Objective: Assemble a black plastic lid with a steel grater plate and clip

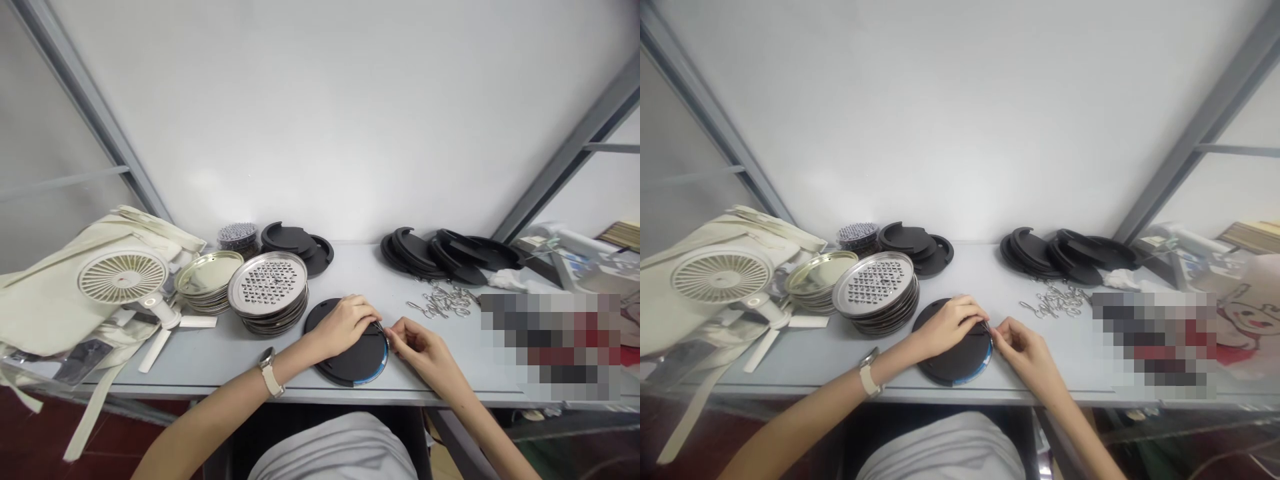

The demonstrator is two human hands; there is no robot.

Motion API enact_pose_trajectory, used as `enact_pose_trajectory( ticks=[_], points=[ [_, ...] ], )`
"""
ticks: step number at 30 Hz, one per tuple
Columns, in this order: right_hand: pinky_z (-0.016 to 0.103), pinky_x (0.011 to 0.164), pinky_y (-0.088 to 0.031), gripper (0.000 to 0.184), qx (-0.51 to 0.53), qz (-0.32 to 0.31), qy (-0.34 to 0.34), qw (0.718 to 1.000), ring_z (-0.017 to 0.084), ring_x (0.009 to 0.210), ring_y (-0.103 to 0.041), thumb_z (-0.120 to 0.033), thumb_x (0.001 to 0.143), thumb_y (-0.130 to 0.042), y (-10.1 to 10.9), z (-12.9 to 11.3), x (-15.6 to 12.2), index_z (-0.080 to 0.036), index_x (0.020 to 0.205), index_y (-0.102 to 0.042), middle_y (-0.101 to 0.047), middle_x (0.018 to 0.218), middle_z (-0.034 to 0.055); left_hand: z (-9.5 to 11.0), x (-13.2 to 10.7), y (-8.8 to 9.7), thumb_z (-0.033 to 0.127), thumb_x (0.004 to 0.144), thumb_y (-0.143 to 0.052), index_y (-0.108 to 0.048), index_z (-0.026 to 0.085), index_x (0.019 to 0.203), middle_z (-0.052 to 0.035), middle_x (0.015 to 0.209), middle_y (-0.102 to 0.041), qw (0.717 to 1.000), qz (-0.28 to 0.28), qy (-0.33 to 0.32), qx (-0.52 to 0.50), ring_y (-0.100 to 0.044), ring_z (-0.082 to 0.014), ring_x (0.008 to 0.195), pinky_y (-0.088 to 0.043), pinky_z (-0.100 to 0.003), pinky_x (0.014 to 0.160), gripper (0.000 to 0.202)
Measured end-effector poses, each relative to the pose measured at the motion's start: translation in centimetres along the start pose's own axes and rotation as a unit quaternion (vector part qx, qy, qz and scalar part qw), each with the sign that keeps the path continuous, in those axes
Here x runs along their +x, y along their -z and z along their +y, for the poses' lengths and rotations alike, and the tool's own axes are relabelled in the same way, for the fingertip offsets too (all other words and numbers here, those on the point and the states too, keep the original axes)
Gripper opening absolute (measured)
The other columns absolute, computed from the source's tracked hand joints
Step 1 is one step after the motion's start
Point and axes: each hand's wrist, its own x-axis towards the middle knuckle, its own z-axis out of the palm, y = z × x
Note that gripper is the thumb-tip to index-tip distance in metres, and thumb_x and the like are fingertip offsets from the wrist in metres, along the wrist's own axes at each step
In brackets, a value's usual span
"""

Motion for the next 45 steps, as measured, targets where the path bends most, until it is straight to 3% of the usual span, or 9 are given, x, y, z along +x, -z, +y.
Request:
enact_pose_trajectory(
  ticks=[9,12,17,32,40,45],
  points=[
    [0.023,0.056,-0.037,0.031,-0.015,-0.013,0.031,0.999,0.013,0.060,-0.040,-0.046,0.089,-0.052,0.1,-0.7,-0.3,-0.020,0.071,-0.052,-0.044,0.062,-0.0031,0.5,0.0,-0.1,0.024,0.092,-0.048,-0.065,0.018,0.096,-0.0042,0.096,-0.066,0.997,-0.044,-0.051,0.030,-0.055,-0.0166,0.099,-0.036,-0.033,0.099,0.018],
    [0.023,0.056,-0.039,0.030,-0.007,-0.009,0.036,0.999,0.013,0.060,-0.042,-0.046,0.088,-0.054,0.1,-0.8,-0.3,-0.020,0.073,-0.053,-0.046,0.063,-0.0021,0.6,0.1,-0.1,0.023,0.093,-0.047,-0.064,0.018,0.093,-0.0034,0.095,-0.068,0.997,-0.049,-0.040,0.031,-0.056,-0.0164,0.097,-0.036,-0.033,0.097,0.018],
    [0.023,0.057,-0.041,0.027,-0.015,-0.009,0.037,0.999,0.013,0.060,-0.045,-0.043,0.088,-0.056,0.1,-0.7,-0.2,-0.020,0.074,-0.054,-0.050,0.063,-0.0020,0.7,0.0,-0.1,0.025,0.093,-0.046,-0.063,0.017,0.089,-0.0023,0.091,-0.065,0.998,-0.031,-0.008,0.061,-0.053,-0.0158,0.095,-0.036,-0.031,0.092,0.018],
    [0.025,0.062,-0.042,0.026,0.024,-0.010,0.032,0.999,0.014,0.064,-0.047,-0.044,0.089,-0.055,0.1,0.1,0.0,-0.019,0.082,-0.056,-0.051,0.067,-0.0010,1.0,0.1,0.1,0.022,0.094,-0.042,-0.057,0.017,0.085,-0.0022,0.086,-0.063,0.998,-0.024,-0.008,0.056,-0.054,-0.0158,0.090,-0.036,-0.031,0.089,0.018],
    [0.027,0.063,-0.045,0.029,0.040,-0.006,0.039,0.998,0.016,0.065,-0.051,-0.044,0.089,-0.054,0.0,0.6,0.1,-0.020,0.104,-0.056,-0.053,0.067,-0.0011,1.1,0.1,0.1,0.021,0.093,-0.041,-0.054,0.018,0.086,-0.0024,0.087,-0.061,0.998,-0.017,0.009,0.062,-0.055,-0.0167,0.090,-0.036,-0.032,0.090,0.015],
    [0.027,0.063,-0.043,0.027,0.032,-0.017,0.037,0.999,0.015,0.065,-0.049,-0.043,0.090,-0.053,0.2,0.6,0.1,-0.020,0.105,-0.059,-0.052,0.067,-0.0015,1.2,0.1,0.2,0.011,0.087,-0.043,-0.050,0.019,0.091,-0.0022,0.089,-0.060,0.998,-0.002,0.000,0.059,-0.054,-0.0163,0.088,-0.037,-0.031,0.089,0.011]
  ],
)
